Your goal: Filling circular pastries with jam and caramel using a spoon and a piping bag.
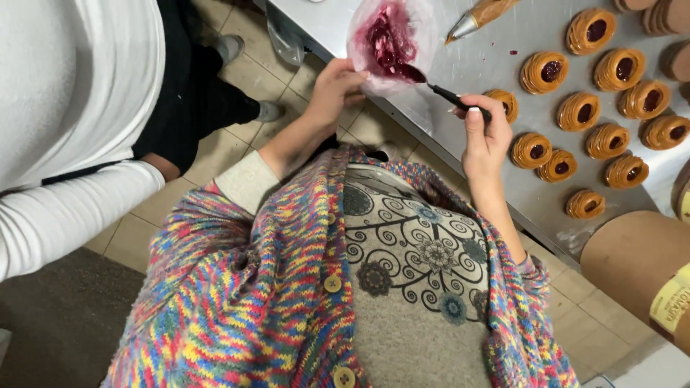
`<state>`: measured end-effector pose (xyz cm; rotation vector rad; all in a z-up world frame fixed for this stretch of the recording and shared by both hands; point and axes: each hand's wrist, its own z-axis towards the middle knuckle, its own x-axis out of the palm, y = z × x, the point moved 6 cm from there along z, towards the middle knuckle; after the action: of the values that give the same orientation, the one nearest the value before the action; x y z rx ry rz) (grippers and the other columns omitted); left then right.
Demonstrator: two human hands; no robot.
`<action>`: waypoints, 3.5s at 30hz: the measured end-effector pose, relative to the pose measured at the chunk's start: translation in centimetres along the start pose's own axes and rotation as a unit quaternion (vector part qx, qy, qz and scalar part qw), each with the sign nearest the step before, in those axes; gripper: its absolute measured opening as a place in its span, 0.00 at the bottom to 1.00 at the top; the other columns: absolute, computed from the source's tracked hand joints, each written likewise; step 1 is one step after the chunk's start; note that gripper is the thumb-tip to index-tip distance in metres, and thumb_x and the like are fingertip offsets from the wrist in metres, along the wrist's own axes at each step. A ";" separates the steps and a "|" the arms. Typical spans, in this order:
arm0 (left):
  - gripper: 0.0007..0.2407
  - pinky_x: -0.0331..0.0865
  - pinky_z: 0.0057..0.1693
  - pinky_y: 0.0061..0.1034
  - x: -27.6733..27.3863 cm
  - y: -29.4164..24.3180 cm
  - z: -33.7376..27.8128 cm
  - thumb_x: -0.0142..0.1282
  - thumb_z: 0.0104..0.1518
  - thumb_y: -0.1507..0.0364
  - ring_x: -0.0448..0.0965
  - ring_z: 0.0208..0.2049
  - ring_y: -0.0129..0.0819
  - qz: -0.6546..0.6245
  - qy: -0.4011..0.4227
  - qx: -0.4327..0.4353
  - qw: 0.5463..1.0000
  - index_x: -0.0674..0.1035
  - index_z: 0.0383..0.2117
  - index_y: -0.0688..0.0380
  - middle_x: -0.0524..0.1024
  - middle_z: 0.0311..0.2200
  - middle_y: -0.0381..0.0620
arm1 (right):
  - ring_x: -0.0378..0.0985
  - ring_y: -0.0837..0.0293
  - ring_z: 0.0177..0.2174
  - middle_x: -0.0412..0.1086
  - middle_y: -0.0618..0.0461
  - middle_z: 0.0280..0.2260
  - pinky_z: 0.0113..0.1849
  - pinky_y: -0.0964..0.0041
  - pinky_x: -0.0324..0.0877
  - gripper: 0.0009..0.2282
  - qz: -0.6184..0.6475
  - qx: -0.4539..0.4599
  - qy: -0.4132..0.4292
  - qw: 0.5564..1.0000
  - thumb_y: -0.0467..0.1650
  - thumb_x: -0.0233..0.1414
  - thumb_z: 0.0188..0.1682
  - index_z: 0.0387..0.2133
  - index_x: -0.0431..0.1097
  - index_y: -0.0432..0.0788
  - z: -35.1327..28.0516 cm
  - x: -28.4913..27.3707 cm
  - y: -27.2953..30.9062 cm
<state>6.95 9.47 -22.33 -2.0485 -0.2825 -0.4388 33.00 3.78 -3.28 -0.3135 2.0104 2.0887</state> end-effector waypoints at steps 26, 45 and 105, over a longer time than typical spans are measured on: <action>0.20 0.75 0.44 0.28 1.8 -6.2 4.1 0.57 0.63 0.59 0.82 0.36 0.34 -0.114 0.041 0.004 0.993 0.80 0.45 0.69 0.82 0.35 0.46 | 0.74 0.65 0.42 0.76 0.49 0.47 0.44 0.71 0.70 0.15 0.071 0.050 -0.025 0.996 0.34 0.49 0.63 0.58 0.67 0.37 1.1 4.5 -3.6; 0.21 0.68 0.69 0.42 2.8 -2.9 6.2 0.43 0.72 0.63 0.77 0.59 0.46 -0.297 0.148 -0.041 0.942 0.68 0.63 0.69 0.74 0.59 0.57 | 0.75 0.64 0.37 0.76 0.43 0.47 0.41 0.70 0.70 0.18 0.274 0.148 -0.097 0.945 0.36 0.45 0.62 0.60 0.63 0.36 0.1 4.3 -6.5; 0.17 0.68 0.63 0.31 -0.3 -3.5 5.6 0.56 0.64 0.71 0.74 0.56 0.34 0.008 0.124 0.114 0.986 0.80 0.57 0.66 0.72 0.53 0.45 | 0.74 0.61 0.41 0.75 0.44 0.46 0.45 0.64 0.71 0.12 0.177 0.036 -0.093 0.979 0.34 0.48 0.64 0.53 0.66 0.38 -1.8 2.7 -3.3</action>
<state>6.38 16.09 -22.22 -1.7508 -0.1584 -0.6162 31.43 2.11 -7.37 0.2642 2.1442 2.1364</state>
